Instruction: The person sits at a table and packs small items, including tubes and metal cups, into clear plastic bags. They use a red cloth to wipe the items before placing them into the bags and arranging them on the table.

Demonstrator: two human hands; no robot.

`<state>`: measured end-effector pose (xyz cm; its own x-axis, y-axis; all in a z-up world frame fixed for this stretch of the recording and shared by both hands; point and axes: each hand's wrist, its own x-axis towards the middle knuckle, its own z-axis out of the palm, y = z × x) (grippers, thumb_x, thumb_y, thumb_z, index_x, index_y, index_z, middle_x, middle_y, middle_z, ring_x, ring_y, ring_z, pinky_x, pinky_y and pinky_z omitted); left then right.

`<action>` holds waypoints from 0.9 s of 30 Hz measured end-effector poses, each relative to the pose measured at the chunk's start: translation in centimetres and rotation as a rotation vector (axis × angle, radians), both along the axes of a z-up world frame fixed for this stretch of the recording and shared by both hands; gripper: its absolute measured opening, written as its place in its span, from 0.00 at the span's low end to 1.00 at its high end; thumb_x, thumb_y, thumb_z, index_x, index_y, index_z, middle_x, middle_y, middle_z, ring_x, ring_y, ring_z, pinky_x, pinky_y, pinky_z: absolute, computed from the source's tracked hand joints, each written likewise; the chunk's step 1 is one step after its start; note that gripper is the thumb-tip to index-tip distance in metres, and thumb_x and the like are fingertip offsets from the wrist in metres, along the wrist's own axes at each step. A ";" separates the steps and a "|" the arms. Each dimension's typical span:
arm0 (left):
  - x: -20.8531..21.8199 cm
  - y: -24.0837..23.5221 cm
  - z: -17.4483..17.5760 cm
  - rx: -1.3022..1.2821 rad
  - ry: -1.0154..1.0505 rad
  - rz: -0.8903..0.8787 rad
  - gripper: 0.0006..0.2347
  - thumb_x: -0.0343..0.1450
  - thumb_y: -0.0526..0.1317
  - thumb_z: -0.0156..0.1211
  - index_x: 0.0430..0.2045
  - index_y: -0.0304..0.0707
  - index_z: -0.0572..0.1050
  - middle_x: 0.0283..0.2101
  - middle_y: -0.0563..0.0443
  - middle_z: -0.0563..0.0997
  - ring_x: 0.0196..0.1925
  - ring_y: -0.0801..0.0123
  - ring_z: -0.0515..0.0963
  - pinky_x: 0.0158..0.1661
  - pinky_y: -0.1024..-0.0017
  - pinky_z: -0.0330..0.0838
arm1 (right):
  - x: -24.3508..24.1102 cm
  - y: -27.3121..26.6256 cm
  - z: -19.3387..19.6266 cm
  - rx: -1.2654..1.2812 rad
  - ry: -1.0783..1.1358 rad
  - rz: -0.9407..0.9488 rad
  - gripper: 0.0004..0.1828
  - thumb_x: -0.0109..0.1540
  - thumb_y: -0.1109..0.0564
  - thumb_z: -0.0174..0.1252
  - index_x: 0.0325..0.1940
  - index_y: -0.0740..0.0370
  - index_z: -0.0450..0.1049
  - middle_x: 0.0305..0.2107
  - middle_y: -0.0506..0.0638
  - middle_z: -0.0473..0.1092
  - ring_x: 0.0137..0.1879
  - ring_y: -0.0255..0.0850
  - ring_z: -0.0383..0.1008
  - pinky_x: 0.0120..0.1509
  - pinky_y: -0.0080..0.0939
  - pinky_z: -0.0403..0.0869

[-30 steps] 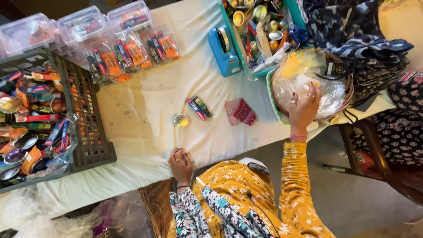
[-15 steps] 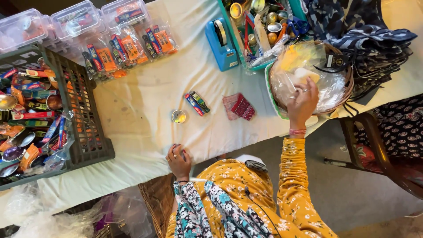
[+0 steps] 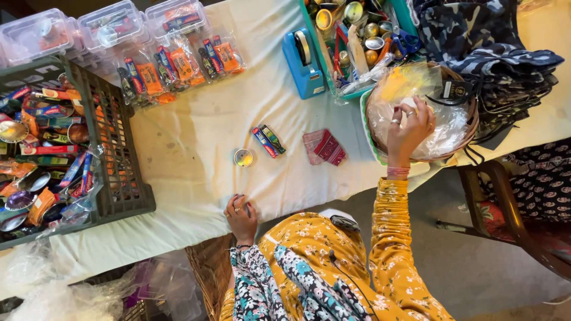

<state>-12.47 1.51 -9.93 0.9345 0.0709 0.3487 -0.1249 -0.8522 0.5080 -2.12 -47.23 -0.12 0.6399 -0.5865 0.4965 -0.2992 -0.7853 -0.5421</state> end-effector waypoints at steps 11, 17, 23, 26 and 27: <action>0.1 0.1 0.8 -0.071 0.024 -0.009 0.16 0.67 0.33 0.62 0.50 0.39 0.73 0.57 0.42 0.72 0.59 0.47 0.70 0.59 0.55 0.64 | 0.5 0.5 0.6 -0.197 0.136 0.024 0.05 0.60 0.53 0.73 0.39 0.50 0.85 0.60 0.52 0.71 0.72 0.55 0.61 0.76 0.60 0.51; 0.4 0.4 1.1 -0.131 0.079 -0.022 0.16 0.67 0.33 0.63 0.49 0.38 0.73 0.56 0.41 0.71 0.59 0.47 0.69 0.59 0.55 0.64 | -1.2 1.4 4.8 -0.144 -0.037 -0.023 0.04 0.61 0.57 0.73 0.40 0.54 0.85 0.60 0.53 0.71 0.70 0.55 0.62 0.73 0.57 0.59; 2.1 1.6 0.2 -0.455 0.416 -0.027 0.11 0.71 0.38 0.61 0.46 0.39 0.77 0.51 0.44 0.78 0.53 0.57 0.77 0.54 0.64 0.71 | -2.5 9.4 9.1 0.054 -0.270 0.098 0.06 0.65 0.64 0.66 0.45 0.64 0.78 0.55 0.56 0.73 0.63 0.49 0.69 0.70 0.50 0.68; 2.9 0.6 1.3 -0.910 0.639 -0.180 0.14 0.76 0.44 0.56 0.53 0.37 0.74 0.53 0.44 0.81 0.55 0.62 0.79 0.57 0.67 0.72 | -2.2 18.6 9.0 0.244 -0.268 0.371 0.09 0.62 0.62 0.67 0.44 0.62 0.75 0.48 0.55 0.74 0.58 0.47 0.73 0.63 0.47 0.73; 3.6 0.0 1.7 -1.209 0.687 -0.341 0.18 0.79 0.46 0.52 0.59 0.34 0.71 0.56 0.42 0.80 0.59 0.62 0.78 0.61 0.68 0.70 | -1.9 22.2 9.2 0.281 -0.206 0.542 0.11 0.58 0.60 0.70 0.42 0.59 0.76 0.47 0.56 0.73 0.58 0.49 0.71 0.59 0.48 0.73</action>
